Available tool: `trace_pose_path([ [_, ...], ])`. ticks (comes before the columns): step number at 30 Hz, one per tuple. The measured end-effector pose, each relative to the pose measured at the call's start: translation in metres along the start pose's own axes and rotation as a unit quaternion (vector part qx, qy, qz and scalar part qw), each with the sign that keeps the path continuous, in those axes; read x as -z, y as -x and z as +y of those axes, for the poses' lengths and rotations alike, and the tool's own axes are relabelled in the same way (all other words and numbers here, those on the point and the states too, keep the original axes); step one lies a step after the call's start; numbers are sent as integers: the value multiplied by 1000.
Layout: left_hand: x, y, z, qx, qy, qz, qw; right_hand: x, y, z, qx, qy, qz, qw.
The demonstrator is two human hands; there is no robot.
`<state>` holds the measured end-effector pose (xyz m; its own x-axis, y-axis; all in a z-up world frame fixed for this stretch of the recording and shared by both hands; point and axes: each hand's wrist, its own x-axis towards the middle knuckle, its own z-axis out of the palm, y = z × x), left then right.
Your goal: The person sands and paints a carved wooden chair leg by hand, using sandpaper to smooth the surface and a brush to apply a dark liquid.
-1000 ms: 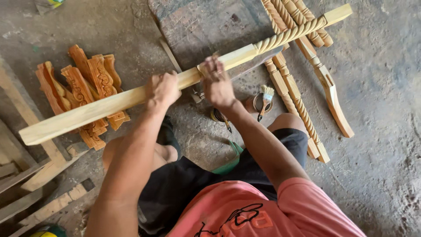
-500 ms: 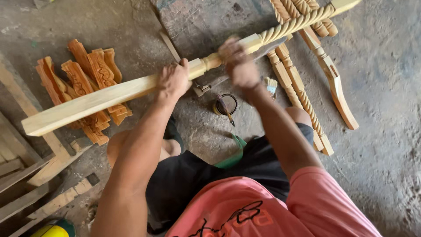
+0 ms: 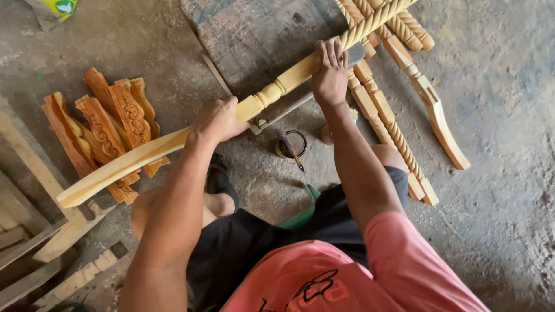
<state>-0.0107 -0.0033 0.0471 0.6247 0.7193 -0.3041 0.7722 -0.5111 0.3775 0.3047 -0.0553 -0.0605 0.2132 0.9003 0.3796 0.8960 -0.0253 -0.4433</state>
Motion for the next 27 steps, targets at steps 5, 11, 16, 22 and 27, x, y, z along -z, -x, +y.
trace_pose_path([
  [5,-16,-8,20,-7,-27,-29,999,-9,62,-100,175,113,49,977],
  [11,-35,-24,10,-16,-45,30,998,31,-6,-23,-25,186,37,982],
  [16,-13,-23,3,-18,-25,-13,999,-7,64,-126,223,124,113,960],
  [22,20,0,-27,2,-28,-39,999,67,-1,-30,-181,56,-149,971],
  [27,-4,-26,11,-171,-128,229,950,68,30,7,48,130,62,988],
])
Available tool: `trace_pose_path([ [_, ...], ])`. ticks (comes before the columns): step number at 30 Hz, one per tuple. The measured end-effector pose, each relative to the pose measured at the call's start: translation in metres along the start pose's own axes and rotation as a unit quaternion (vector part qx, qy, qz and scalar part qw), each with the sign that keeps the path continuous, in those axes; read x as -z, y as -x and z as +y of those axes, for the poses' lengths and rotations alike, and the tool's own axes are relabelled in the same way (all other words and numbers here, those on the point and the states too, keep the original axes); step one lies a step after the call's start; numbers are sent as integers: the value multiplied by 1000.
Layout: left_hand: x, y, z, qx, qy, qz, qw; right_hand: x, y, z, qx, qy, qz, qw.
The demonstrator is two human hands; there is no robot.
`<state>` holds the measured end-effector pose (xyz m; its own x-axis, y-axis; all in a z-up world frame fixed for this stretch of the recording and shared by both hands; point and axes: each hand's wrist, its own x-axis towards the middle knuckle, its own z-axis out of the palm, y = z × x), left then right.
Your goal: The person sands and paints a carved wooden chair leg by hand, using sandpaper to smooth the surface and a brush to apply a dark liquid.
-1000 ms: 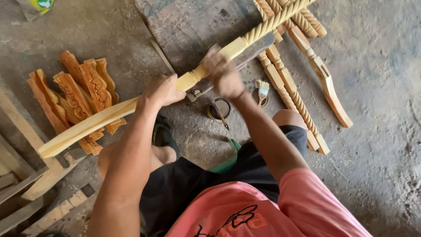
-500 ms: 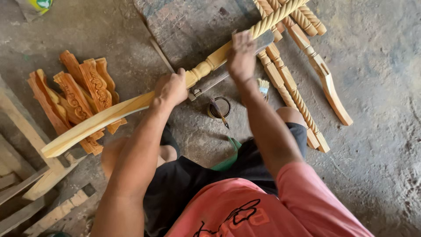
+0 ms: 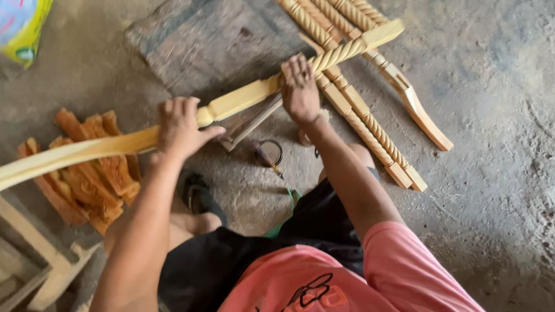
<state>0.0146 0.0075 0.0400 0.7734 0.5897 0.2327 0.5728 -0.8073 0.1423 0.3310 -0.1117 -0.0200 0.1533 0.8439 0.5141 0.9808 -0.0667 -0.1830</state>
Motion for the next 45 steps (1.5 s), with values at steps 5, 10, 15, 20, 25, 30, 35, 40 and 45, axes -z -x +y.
trace_pose_path([
  [5,-75,-111,83,-31,39,-90,995,7,5,52,26,-39,-34,998],
  [10,-93,-141,118,-62,-11,-72,995,21,4,193,-149,-12,6,989],
  [15,-88,-147,116,-62,-24,-114,991,32,-24,249,-326,191,-161,912],
  [20,-84,-146,120,-83,-51,-108,989,65,-12,161,88,250,141,954],
  [25,-88,-144,121,-69,-57,-98,991,57,-47,216,-360,97,-207,905],
  [30,-91,-147,119,-52,-74,-115,989,23,2,184,-104,59,-34,992],
  [35,-94,-142,116,-51,-47,-100,993,45,-8,242,-262,152,-29,953],
  [40,-78,-171,108,-16,-15,-192,981,30,19,205,-99,91,-101,986],
  [45,-69,-189,100,29,10,-288,957,34,8,240,-297,102,-98,944],
])
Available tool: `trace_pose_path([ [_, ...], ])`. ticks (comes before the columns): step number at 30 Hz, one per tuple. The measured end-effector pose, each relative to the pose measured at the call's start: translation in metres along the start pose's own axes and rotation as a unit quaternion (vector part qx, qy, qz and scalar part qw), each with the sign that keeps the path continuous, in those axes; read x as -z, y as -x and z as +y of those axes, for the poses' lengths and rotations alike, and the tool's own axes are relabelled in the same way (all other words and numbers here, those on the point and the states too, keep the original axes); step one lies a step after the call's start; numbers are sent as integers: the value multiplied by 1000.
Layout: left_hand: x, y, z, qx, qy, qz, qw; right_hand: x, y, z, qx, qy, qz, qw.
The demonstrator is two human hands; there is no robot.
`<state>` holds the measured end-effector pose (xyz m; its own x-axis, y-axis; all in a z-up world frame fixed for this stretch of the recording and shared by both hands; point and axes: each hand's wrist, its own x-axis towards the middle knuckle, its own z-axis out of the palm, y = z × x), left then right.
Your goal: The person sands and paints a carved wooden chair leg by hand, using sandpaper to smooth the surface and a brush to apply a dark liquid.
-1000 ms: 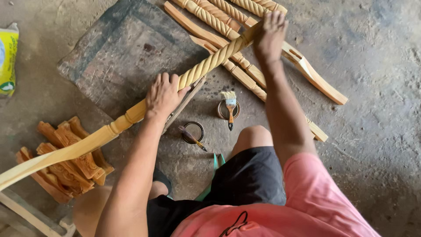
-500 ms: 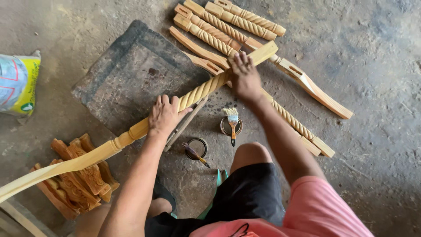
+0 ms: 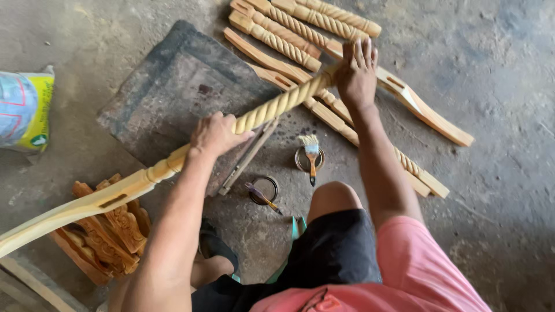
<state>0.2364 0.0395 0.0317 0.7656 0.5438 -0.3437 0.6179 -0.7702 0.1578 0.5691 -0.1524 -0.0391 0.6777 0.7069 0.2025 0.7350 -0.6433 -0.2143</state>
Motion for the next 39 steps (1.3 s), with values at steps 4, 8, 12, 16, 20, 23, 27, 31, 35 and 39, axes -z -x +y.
trace_pose_path([
  [4,1,-9,-6,-65,-40,59,995,-24,40,-39,101,-193,93,971],
  [8,-17,-22,-25,-186,-24,174,967,17,7,-12,-115,-173,-189,960],
  [12,-41,-6,-23,-162,-4,208,965,11,-3,-37,-41,-13,6,999],
  [16,-36,-13,-17,-101,-37,165,980,18,3,-64,-131,-440,-46,887],
  [20,-31,-15,-18,-92,-37,170,980,10,-52,-22,-65,52,-144,986],
  [23,-30,-4,-8,-125,-28,244,961,-27,-35,-31,-19,54,-2,998],
  [27,-22,0,-5,-113,-22,242,964,-47,5,-41,204,10,43,978],
  [31,-28,-5,-9,-119,-24,227,966,-45,-54,12,78,96,25,992],
  [35,-29,-2,-9,-114,-36,248,961,-65,-7,-45,23,93,38,995],
  [39,-28,-5,-10,-117,-27,234,965,-2,-15,-27,83,10,-21,996],
])
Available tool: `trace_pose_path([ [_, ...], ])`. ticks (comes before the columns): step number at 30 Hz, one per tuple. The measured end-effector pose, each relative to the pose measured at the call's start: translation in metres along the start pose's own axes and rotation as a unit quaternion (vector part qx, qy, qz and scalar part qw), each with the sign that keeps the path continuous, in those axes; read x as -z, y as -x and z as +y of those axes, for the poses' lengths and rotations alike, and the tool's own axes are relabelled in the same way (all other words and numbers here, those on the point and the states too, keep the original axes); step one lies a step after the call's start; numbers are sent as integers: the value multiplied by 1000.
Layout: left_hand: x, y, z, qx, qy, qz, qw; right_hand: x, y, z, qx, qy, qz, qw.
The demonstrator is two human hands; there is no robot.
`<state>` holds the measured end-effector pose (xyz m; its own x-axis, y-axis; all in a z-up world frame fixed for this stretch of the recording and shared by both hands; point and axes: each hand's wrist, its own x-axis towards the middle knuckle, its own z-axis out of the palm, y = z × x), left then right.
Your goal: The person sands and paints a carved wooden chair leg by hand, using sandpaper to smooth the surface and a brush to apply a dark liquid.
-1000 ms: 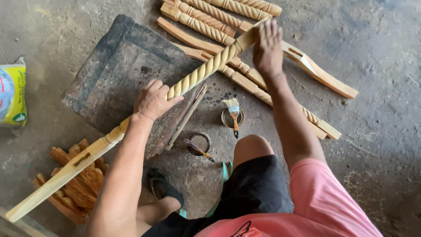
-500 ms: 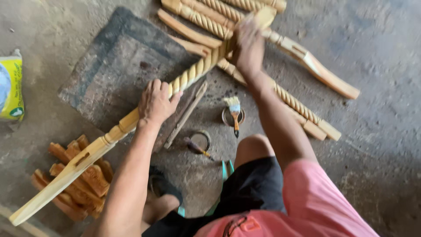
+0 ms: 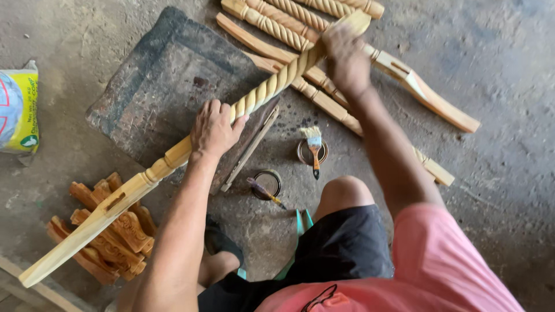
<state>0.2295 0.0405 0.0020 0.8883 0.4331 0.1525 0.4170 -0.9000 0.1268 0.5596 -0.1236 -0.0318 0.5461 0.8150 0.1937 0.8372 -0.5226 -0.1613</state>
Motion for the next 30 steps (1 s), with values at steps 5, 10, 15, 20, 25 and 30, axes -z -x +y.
trace_pose_path([
  [5,-3,0,2,-5,5,5,1000,-3,-13,-17,-127,222,-23,966],
  [10,2,0,0,4,15,9,1000,-30,-1,1,102,295,78,947],
  [15,-1,7,0,0,13,6,1000,-23,-16,10,-122,101,2,987],
  [20,-2,4,-1,-5,6,9,1000,-23,-6,12,48,100,71,991],
  [25,-9,2,-4,25,19,-48,998,-44,-37,24,-169,138,-38,975],
  [30,0,0,0,9,6,19,1000,-29,22,-10,134,144,246,949],
])
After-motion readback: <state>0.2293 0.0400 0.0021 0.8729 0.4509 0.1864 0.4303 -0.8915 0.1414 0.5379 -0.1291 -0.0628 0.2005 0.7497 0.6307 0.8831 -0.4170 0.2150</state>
